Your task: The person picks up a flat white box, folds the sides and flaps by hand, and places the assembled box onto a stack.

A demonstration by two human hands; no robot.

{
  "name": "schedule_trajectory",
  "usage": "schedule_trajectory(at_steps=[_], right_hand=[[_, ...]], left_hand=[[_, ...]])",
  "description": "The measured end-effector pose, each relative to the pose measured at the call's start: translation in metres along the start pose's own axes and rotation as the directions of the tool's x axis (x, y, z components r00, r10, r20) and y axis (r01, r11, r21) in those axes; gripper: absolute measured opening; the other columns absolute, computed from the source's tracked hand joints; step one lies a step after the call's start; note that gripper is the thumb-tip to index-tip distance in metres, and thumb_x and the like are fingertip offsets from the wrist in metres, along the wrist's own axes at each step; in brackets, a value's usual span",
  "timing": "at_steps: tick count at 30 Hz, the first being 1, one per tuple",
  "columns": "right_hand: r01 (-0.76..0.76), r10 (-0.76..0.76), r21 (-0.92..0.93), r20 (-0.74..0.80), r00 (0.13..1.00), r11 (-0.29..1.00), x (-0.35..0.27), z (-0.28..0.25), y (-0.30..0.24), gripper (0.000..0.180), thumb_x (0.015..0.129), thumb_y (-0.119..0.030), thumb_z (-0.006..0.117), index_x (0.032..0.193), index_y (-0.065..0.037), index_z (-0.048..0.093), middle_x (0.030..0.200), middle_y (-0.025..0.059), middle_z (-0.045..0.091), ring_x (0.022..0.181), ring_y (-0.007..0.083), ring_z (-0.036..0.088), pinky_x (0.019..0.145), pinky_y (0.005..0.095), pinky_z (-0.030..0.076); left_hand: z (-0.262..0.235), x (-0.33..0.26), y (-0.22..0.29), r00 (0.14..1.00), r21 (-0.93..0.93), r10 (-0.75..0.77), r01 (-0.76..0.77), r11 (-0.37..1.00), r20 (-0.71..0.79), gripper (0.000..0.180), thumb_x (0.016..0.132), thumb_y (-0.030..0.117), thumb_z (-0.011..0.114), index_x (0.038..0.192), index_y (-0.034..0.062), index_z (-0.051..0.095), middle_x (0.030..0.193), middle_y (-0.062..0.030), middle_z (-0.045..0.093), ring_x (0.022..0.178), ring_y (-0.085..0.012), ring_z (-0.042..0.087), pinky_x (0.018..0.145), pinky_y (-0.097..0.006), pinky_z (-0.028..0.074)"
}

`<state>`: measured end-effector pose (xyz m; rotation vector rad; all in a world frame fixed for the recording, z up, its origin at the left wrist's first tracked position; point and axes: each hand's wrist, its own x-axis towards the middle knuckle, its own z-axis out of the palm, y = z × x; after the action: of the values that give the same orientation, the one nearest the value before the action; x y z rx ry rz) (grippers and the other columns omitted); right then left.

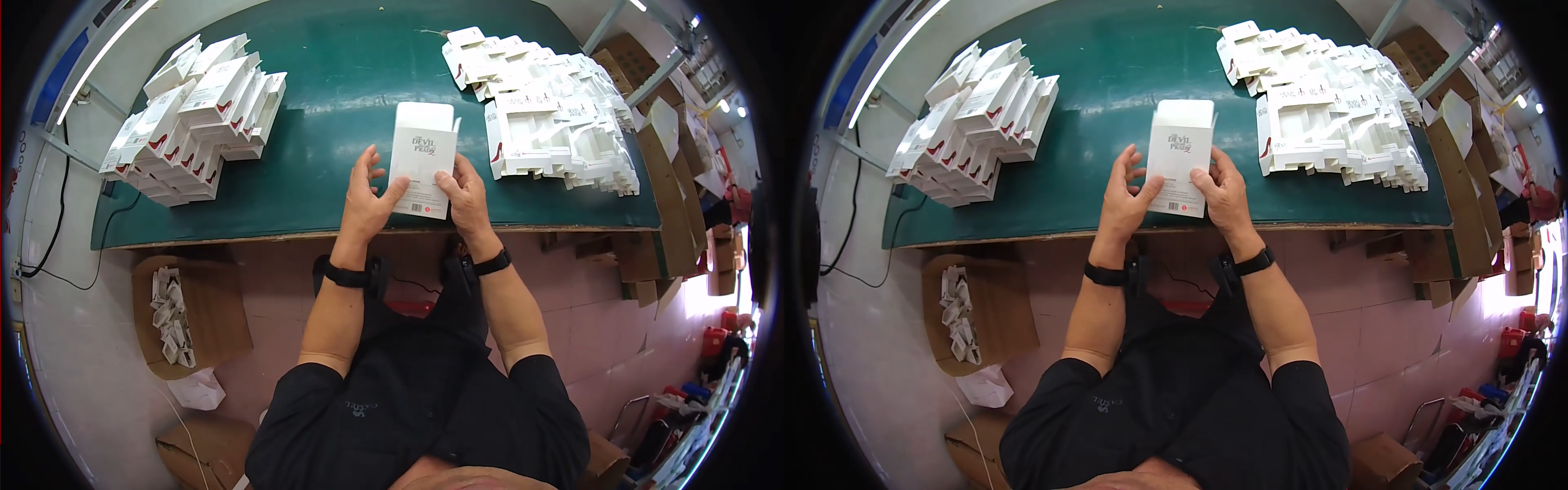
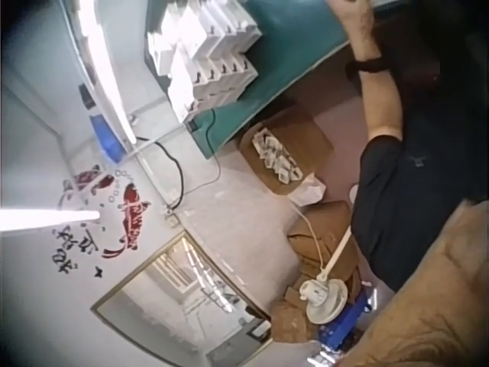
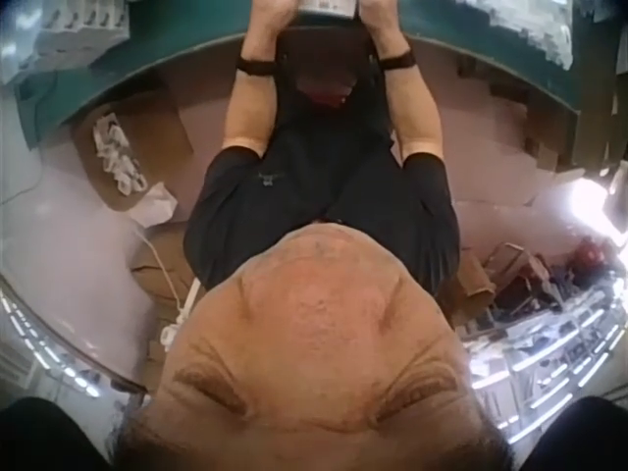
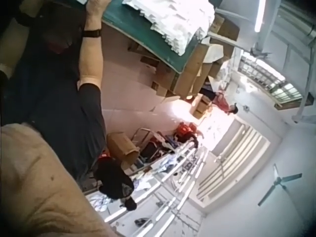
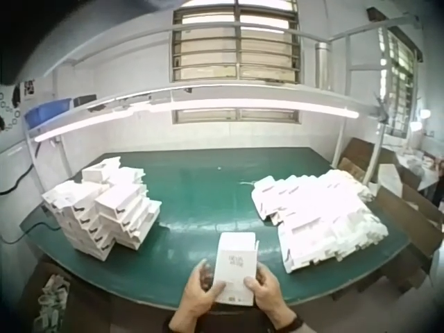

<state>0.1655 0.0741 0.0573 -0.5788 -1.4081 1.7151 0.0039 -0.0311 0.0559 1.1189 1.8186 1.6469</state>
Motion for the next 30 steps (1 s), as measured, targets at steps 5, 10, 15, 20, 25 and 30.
schedule_trajectory(at_steps=[5,10,15,20,25,30], right_hand=[[-0.037,0.043,-0.073,0.076,0.996,0.997,0.002,0.006,0.01,0.065,0.102,-0.035,0.067,0.15,0.004,0.047,0.135,0.0134,0.063,0.117,0.0176,0.062,0.101,0.0309,0.051],[0.07,-0.054,-0.133,0.121,0.991,0.989,0.001,0.008,0.02,0.07,0.102,-0.04,0.067,0.154,0.001,0.043,0.137,0.0109,0.061,0.117,0.0166,0.061,0.1,0.0302,0.051],[0.064,-0.05,-0.075,0.178,0.983,0.995,0.001,0.021,0.03,0.074,0.099,-0.026,0.074,0.158,-0.002,0.037,0.14,0.0103,0.058,0.121,0.0174,0.06,0.102,0.0315,0.051],[0.13,-0.109,-0.138,0.147,0.983,0.982,0.001,0.03,0.034,0.079,0.093,-0.007,0.078,0.159,-0.004,0.035,0.141,0.0095,0.057,0.124,0.0178,0.059,0.103,0.032,0.052],[0.21,-0.197,-0.124,0.107,0.975,0.97,0.003,0.029,0.041,0.077,0.091,-0.007,0.079,0.157,-0.007,0.04,0.124,0.0086,0.067,0.103,0.0141,0.067,0.088,0.0305,0.057],[0.265,-0.251,-0.28,0.085,0.964,0.923,0.008,0.025,0.044,0.074,0.091,-0.002,0.076,0.156,-0.009,0.042,0.124,0.0077,0.067,0.1,0.0127,0.066,0.087,0.0296,0.057]], left_hand=[[0.01,0.019,-0.02,0.977,-0.584,-0.134,0.206,0.785,0.164,0.059,0.101,0.03,0.069,0.144,-0.0046,0.047,0.126,-0.0156,0.065,0.109,-0.0225,0.068,0.091,-0.037,0.057],[0.006,0.025,-0.031,0.943,-0.762,-0.286,0.31,0.568,0.17,0.048,0.108,0.029,0.058,0.139,-0.0071,0.05,0.121,-0.0155,0.068,0.107,-0.0234,0.07,0.09,-0.037,0.059],[0.004,0.024,-0.031,0.929,-0.841,-0.301,0.333,0.427,0.216,0.047,0.11,0.032,0.053,0.138,-0.0059,0.051,0.124,-0.0156,0.067,0.109,-0.0239,0.07,0.091,-0.038,0.059],[0.001,0.022,-0.029,0.925,-0.856,-0.292,0.346,0.384,0.243,0.046,0.111,0.032,0.05,0.138,-0.0051,0.05,0.125,-0.0149,0.067,0.11,-0.0235,0.069,0.093,-0.038,0.058],[0.001,0.021,-0.031,0.931,-0.845,-0.258,0.346,0.407,0.257,0.047,0.111,0.033,0.05,0.14,-0.0037,0.049,0.126,-0.0143,0.066,0.11,-0.023,0.069,0.093,-0.038,0.058],[0.004,0.018,-0.032,0.96,-0.823,-0.202,0.272,0.498,0.195,0.048,0.111,0.034,0.05,0.143,-0.0019,0.048,0.127,-0.0129,0.065,0.11,-0.022,0.069,0.094,-0.038,0.058]])
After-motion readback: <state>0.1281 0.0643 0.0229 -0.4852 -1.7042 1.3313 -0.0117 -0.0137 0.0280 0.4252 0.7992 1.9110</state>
